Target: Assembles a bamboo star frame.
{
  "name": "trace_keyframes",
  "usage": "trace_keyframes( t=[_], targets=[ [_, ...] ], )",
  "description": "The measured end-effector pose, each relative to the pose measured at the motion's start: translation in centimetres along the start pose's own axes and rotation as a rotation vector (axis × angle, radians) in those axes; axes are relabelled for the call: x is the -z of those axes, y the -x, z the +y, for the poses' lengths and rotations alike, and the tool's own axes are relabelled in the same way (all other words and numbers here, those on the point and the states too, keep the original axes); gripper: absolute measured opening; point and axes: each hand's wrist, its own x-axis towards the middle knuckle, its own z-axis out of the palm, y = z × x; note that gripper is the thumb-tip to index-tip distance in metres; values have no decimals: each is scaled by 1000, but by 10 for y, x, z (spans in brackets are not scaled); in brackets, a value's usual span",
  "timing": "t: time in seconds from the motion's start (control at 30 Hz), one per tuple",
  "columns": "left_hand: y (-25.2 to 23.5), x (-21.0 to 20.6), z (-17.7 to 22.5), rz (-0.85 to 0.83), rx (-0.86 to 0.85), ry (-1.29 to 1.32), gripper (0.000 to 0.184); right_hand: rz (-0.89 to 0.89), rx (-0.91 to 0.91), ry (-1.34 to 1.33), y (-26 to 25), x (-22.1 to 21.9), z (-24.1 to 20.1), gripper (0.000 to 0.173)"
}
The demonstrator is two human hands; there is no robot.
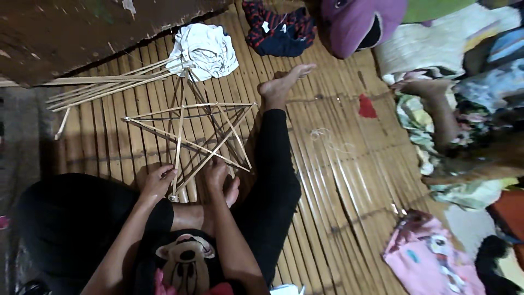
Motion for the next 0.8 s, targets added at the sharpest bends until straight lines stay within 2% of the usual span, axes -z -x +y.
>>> trace_keyframes(
  t=[0.13,0.2,0.27,0.37,0.43,0.47,0.5,0.53,0.57,0.6,0.63,0.73,0.8],
  targets=[
    [-2,1,-5,21,-35,2,32,-125,56,-49,7,8,13,31],
    [-2,2,-6,43,-39,17,30,-254,38,6,24,28,8,36],
    [-2,2,-7,48,-57,27,29,-315,38,49,44,55,-2,32],
    [-4,1,-8,56,-77,45,29,-126,318,-221,76,105,-18,19],
    [-1,1,-6,51,-49,49,28,27,606,-423,95,155,-47,18],
    [0,1,-4,48,-41,32,26,73,685,-412,106,185,-68,20],
    [0,1,-3,37,-37,10,26,70,671,-294,118,217,-91,26],
    [-2,2,-5,26,-54,-21,27,-15,570,-115,128,243,-119,34],
    [-4,2,-10,19,-98,-38,29,-173,384,129,132,261,-151,41],
    [-5,1,-15,32,-141,-40,29,-256,263,290,134,264,-171,43],
    [-6,0,-18,47,-164,-36,29,-257,215,316,138,261,-181,42],
    [-5,-1,-13,60,-94,-4,29,-165,195,343,152,262,-193,37],
    [-5,0,-11,78,-104,0,28,-258,192,449,158,275,-197,37]
  ],
)
